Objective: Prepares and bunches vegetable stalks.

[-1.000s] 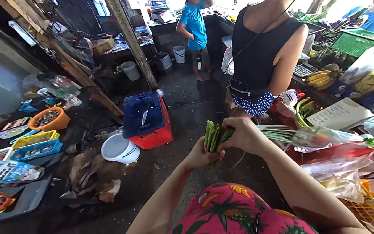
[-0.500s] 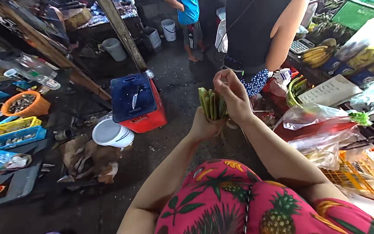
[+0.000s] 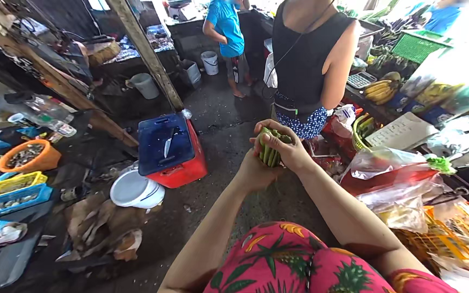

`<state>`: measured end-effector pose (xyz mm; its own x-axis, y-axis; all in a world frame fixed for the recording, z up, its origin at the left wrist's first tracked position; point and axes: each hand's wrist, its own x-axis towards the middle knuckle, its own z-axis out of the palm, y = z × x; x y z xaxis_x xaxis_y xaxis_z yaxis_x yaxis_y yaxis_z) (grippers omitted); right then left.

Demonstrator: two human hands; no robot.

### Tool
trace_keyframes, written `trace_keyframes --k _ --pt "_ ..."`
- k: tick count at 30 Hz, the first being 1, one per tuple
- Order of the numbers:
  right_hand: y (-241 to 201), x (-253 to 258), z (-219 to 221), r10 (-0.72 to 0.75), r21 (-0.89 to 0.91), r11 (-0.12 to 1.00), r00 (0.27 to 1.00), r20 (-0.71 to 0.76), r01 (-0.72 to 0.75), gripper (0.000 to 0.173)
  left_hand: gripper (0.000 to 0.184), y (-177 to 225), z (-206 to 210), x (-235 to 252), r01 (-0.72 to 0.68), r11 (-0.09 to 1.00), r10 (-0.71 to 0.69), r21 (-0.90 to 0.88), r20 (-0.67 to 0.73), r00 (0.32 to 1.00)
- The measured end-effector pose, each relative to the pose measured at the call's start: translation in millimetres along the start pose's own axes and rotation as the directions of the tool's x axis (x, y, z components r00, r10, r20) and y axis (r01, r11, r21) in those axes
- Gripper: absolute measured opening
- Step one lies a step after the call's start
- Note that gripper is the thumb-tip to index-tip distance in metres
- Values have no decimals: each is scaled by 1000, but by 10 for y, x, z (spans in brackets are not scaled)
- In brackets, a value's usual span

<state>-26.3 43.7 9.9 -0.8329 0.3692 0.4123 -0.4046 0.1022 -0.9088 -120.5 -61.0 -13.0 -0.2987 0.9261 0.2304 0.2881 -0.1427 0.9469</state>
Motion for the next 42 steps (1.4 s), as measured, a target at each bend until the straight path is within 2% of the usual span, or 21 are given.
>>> trace_keyframes --k 2,4,6,8,11,13,14,15,17,18,19,20,21,24,25,27,29,31,34,38,42 --pt "37 11 54 -85 -63 995 991 -107 78 20 66 -1 -41 22 -40 969 47 244 -21 999" --pt "43 16 112 -111 -105 990 973 -202 92 19 86 82 -83 25 77 910 -76 408 -18 997" --pt "27 26 157 -134 -103 988 960 -247 112 18 73 96 -33 0 51 930 -22 364 -83 996" --pt "-23 33 182 -138 -92 989 961 -241 119 17 53 57 21 -14 -57 981 70 188 -67 995" --pt "-78 33 164 -135 -95 988 979 -150 122 14 42 -21 34 -12 -176 984 177 23 -27 984" --pt "-107 27 113 -139 -147 980 990 -34 132 13 39 -39 1 -25 -186 982 185 -29 -26 982" --pt "-130 27 71 -135 -185 973 991 22 137 24 40 -32 -40 -33 -180 982 179 -61 -20 984" --pt "-144 28 13 -127 -224 965 989 70 140 45 40 -23 -84 -42 -169 981 169 -95 -13 986" --pt "-94 7 -128 -83 -259 958 983 161 123 100 24 -5 -135 -67 -165 964 158 -207 -50 986" --pt "-9 -31 -172 -38 -253 964 981 192 87 116 22 -2 -164 -75 -156 951 143 -265 -69 987" --pt "108 -89 -179 23 -225 974 977 213 26 120 17 1 -191 -65 -156 933 130 -325 -100 986" --pt "240 -168 -158 91 -186 981 967 236 -47 111 13 -3 -226 -46 -172 909 136 -381 -119 984" --pt "364 -257 -123 157 -146 982 951 268 -121 93 12 -8 -263 -27 -187 882 142 -433 -133 981" --pt "601 -439 -60 321 -64 947 912 256 -315 30 15 32 -370 -17 -140 819 85 -557 -124 989" --pt "610 -470 -74 344 -81 939 911 228 -334 19 16 42 -404 -27 -109 807 53 -580 -112 992" --pt "523 -482 -135 370 -277 909 911 184 -313 21 16 63 -474 -48 -45 827 -25 -560 -117 993" --pt "352 -438 -194 407 -607 757 901 150 -241 29 11 53 -562 -65 20 932 -76 -361 -144 987" --pt "133 -344 -179 514 -838 516 847 135 -179 40 8 43 -588 -81 133 990 -138 -41 -161 977" --pt "-151 -192 28 654 -972 225 751 98 -69 42 22 90 -487 -74 309 893 -281 327 -133 951" --pt "-304 -96 284 687 -996 -58 726 7 64 33 41 20 -454 25 453 772 -475 446 -69 877" --pt "-335 -147 287 615 -972 -159 788 39 172 30 50 -90 -486 16 454 808 -489 377 -3 872"
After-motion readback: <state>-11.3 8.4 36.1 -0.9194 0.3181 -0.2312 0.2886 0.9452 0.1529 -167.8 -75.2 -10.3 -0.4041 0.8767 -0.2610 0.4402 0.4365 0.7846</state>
